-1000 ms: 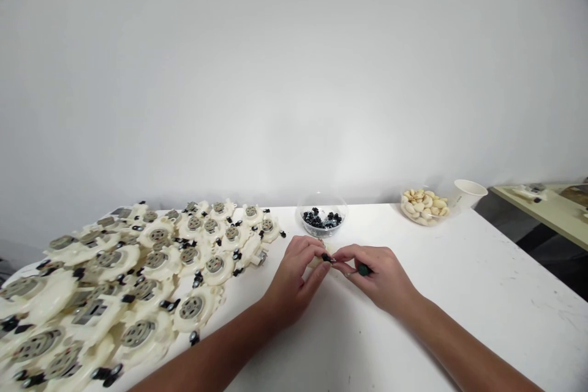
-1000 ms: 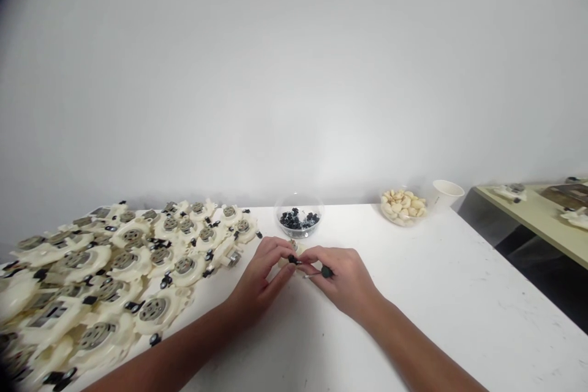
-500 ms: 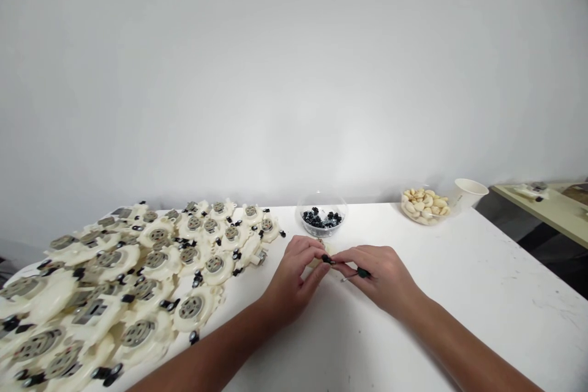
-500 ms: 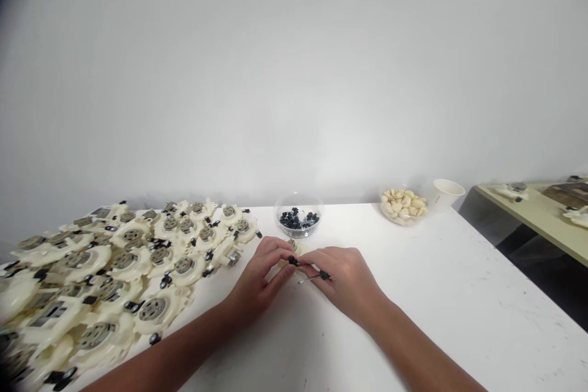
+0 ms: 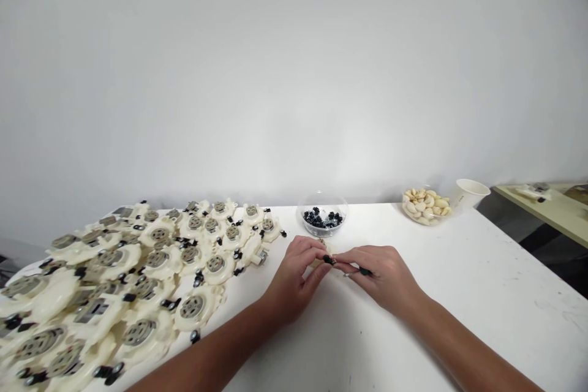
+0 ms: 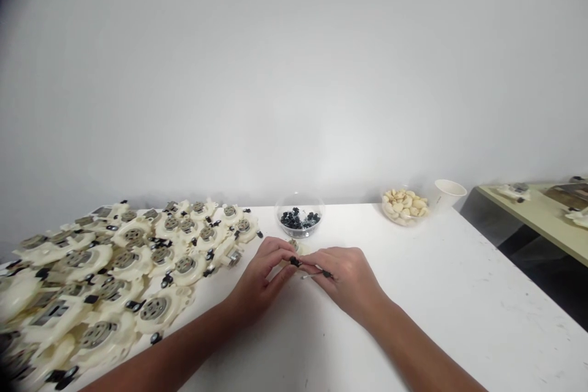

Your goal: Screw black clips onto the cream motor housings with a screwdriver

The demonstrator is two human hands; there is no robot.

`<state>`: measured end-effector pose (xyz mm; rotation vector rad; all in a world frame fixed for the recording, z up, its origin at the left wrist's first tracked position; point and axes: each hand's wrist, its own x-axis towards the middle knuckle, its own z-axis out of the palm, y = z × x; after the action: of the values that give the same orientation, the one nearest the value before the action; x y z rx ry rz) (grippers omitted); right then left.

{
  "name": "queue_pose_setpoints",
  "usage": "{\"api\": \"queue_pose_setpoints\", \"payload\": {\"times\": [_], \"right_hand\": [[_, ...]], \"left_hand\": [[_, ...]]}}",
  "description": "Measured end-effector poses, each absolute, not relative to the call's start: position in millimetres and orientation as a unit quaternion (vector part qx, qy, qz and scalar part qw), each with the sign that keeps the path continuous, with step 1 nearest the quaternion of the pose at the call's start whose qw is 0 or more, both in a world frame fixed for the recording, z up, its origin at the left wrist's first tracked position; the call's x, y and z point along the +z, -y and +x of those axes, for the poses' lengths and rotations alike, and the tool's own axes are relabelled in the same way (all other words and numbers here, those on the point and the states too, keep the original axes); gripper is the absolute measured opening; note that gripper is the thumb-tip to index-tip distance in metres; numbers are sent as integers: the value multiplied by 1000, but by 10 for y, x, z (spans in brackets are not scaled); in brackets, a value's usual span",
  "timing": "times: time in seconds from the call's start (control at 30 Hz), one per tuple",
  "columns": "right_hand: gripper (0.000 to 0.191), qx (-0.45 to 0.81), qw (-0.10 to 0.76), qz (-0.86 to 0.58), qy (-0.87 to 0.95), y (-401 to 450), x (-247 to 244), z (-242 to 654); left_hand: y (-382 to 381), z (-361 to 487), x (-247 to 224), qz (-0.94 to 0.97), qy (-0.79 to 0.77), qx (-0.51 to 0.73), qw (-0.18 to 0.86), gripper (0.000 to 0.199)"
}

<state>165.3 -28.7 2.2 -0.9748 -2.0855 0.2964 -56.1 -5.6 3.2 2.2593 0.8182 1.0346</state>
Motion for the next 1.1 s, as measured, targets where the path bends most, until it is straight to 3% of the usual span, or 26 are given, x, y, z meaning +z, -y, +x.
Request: {"api": "queue_pose_setpoints", "payload": {"times": [0.77,1.1], "right_hand": [[10,126,436,-350,819,260,-6,1649],[10,96,406,-361,834,260,-11,1656]], "left_hand": [[43,-564,-16,835,-298,384,256,12],[58,-559,-13,837,-299,383,251,13]]}}
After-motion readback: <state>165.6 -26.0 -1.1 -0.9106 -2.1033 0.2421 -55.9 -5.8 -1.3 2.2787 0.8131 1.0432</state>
